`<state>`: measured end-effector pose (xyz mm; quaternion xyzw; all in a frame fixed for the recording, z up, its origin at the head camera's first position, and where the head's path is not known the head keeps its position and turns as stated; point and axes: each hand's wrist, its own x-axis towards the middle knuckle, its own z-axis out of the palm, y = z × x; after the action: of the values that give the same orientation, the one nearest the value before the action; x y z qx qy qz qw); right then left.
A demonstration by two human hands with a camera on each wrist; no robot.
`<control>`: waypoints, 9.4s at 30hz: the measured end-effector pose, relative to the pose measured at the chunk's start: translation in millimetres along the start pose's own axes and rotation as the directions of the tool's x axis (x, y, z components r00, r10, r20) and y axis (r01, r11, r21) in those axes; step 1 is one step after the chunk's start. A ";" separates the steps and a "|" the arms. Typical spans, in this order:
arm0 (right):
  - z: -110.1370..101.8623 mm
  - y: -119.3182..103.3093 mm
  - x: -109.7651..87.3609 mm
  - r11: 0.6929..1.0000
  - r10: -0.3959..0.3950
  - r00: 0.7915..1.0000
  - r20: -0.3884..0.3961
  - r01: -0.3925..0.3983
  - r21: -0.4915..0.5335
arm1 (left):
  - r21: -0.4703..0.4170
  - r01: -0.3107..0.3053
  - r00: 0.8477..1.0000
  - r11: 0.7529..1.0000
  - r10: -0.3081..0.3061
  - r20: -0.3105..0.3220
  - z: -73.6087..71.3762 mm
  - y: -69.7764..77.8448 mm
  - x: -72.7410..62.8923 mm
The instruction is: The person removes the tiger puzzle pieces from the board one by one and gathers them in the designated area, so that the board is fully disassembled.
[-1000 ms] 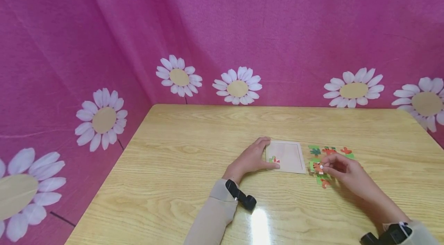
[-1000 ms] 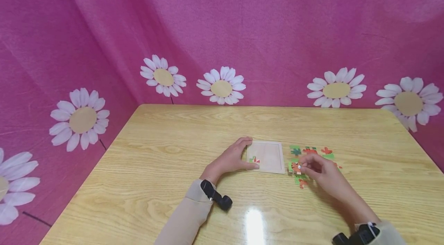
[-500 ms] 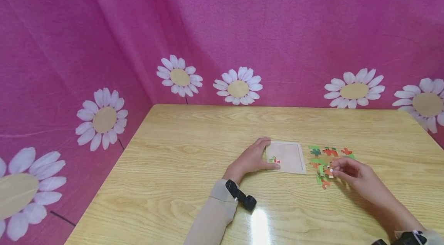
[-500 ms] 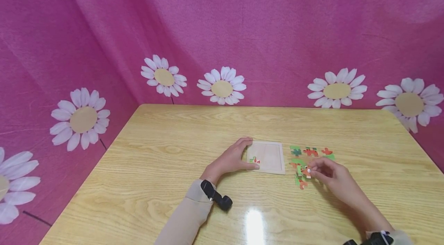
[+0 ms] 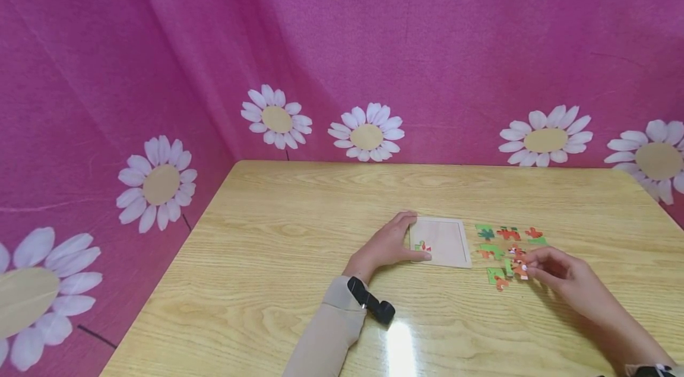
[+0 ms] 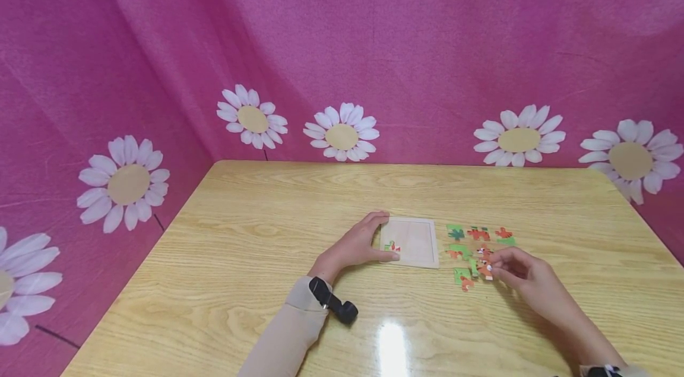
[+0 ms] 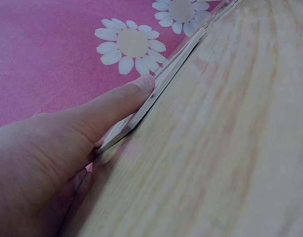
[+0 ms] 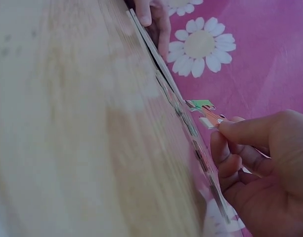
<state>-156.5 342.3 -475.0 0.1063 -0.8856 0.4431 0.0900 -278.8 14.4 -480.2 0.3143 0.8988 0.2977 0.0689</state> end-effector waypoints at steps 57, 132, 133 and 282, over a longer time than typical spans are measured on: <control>-10.6 15.6 -7.8 0.982 0.003 1.000 0.018 0.001 -0.191 | -0.002 0.028 0.999 1.000 -0.028 0.032 -2.1 1.9 -0.3; 105.1 -53.8 100.3 0.994 -0.081 0.945 0.318 0.099 -0.042 | 0.030 -0.024 0.995 0.999 0.021 0.100 -8.5 -1.3 -2.2; 105.5 -53.7 100.8 0.994 -0.083 0.943 0.323 0.102 -0.040 | 0.030 -0.025 0.995 0.999 0.022 0.099 -8.6 -1.6 -2.3; -24.7 17.8 -13.1 0.991 0.102 0.989 -0.104 -0.110 -0.074 | -0.008 -0.038 0.994 0.999 0.039 0.099 -6.9 -2.4 -3.0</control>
<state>-147.1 374.0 -477.3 0.0331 -0.9013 0.4164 0.1148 -279.8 7.7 -476.2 0.3457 0.8871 0.2860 0.1087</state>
